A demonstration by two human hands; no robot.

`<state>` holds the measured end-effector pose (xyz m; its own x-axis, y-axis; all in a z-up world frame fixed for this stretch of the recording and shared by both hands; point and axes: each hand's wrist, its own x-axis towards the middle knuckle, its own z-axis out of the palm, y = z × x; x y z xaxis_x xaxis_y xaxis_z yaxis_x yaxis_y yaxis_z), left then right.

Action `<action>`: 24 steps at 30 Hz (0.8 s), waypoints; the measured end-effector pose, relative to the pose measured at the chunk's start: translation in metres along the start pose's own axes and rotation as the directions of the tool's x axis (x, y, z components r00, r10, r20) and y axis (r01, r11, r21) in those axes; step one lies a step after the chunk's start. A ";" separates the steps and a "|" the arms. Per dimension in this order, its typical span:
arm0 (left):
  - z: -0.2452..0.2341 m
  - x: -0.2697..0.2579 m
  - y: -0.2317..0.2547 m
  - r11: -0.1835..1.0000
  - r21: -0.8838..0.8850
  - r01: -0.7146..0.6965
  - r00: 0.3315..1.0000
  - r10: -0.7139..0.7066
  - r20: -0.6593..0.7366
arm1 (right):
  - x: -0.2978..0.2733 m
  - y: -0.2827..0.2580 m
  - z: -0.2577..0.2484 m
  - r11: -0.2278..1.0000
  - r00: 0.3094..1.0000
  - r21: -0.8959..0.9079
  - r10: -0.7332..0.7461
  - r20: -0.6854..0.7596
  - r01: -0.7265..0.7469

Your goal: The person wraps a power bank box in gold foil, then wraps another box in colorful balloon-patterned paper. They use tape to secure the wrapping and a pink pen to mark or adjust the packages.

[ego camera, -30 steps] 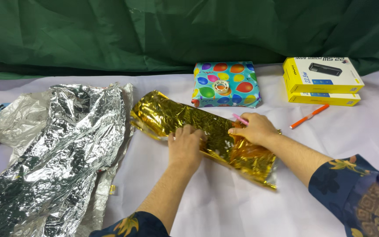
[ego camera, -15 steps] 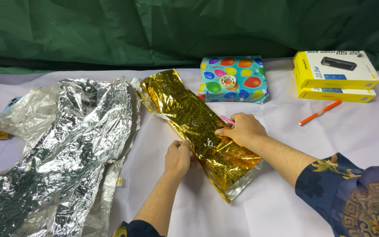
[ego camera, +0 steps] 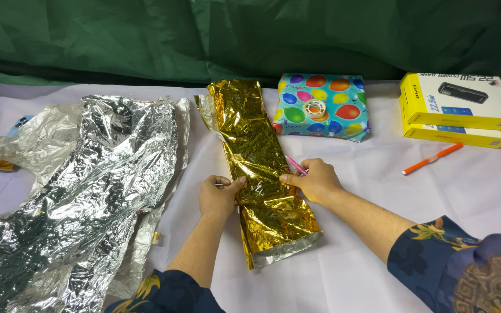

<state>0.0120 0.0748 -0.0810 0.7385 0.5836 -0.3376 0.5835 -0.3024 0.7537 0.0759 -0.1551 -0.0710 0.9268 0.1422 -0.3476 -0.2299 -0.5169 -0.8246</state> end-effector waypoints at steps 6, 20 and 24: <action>-0.001 -0.014 0.004 0.990 0.137 -0.032 0.999 0.036 -0.029 | 0.010 0.011 0.000 0.975 0.995 -0.206 -0.091 -0.039 0.081; -0.021 -0.057 0.011 0.953 0.294 -0.071 0.997 0.063 0.039 | 0.002 -0.008 0.006 0.957 0.992 -0.285 -0.086 -0.098 0.054; -0.021 -0.066 0.017 0.965 0.262 -0.024 1.000 0.028 -0.013 | -0.018 -0.010 0.008 0.968 0.988 -0.222 -0.138 -0.077 0.118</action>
<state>-0.0342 0.0467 -0.0344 0.7503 0.5845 -0.3087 0.6337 -0.5030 0.5877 0.0594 -0.1451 -0.0601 0.9696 0.1469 -0.1956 -0.0476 -0.6712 -0.7398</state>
